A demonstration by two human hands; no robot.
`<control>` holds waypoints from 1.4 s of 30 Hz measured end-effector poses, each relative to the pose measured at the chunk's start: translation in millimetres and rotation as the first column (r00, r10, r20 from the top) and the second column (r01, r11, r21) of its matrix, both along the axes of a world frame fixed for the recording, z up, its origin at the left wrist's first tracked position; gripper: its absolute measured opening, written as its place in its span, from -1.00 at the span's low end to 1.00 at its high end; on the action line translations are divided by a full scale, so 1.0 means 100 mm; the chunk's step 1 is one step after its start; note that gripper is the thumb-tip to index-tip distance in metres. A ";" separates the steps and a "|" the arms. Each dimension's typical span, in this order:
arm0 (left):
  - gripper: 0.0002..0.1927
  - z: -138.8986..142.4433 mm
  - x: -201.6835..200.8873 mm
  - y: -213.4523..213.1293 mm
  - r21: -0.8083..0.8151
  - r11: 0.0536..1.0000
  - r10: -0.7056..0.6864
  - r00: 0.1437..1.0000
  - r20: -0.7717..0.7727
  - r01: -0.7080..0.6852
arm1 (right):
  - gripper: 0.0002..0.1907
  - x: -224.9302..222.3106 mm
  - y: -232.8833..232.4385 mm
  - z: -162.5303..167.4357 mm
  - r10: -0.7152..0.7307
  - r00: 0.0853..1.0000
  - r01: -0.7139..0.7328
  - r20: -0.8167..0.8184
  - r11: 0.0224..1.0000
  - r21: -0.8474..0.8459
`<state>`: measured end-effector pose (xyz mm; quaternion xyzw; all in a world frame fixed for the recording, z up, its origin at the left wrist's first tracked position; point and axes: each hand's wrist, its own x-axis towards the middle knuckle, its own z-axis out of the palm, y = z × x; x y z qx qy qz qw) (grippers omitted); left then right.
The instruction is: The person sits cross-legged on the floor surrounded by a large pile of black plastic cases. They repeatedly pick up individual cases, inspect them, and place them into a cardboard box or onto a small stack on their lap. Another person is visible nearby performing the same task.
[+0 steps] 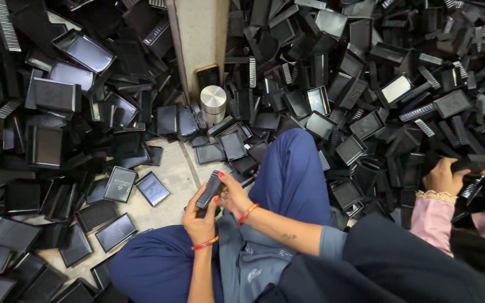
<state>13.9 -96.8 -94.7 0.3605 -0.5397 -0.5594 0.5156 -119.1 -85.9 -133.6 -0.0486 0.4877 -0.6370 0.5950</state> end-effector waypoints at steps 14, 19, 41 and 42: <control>-0.47 0.12 -0.03 0.11 -0.205 0.973 0.157 0.951 0.267 -0.103 | -0.53 0.02 0.05 0.42 0.093 0.699 -0.355 -0.709 0.906 -0.231; -0.34 0.11 0.01 0.03 -0.167 0.969 -0.172 0.981 0.088 0.185 | -0.48 -0.05 0.10 0.53 0.157 0.787 -0.327 -0.596 0.926 -0.188; -0.26 -0.20 -0.04 0.05 0.149 0.975 -0.133 0.967 -0.219 0.168 | -0.26 -0.04 0.16 0.37 0.212 0.520 -0.362 -0.827 0.932 0.012; -0.25 -0.22 -0.05 0.04 0.131 0.974 -0.160 0.969 -0.190 0.186 | -0.25 -0.07 0.17 0.38 0.212 0.444 -0.357 -0.871 0.933 0.045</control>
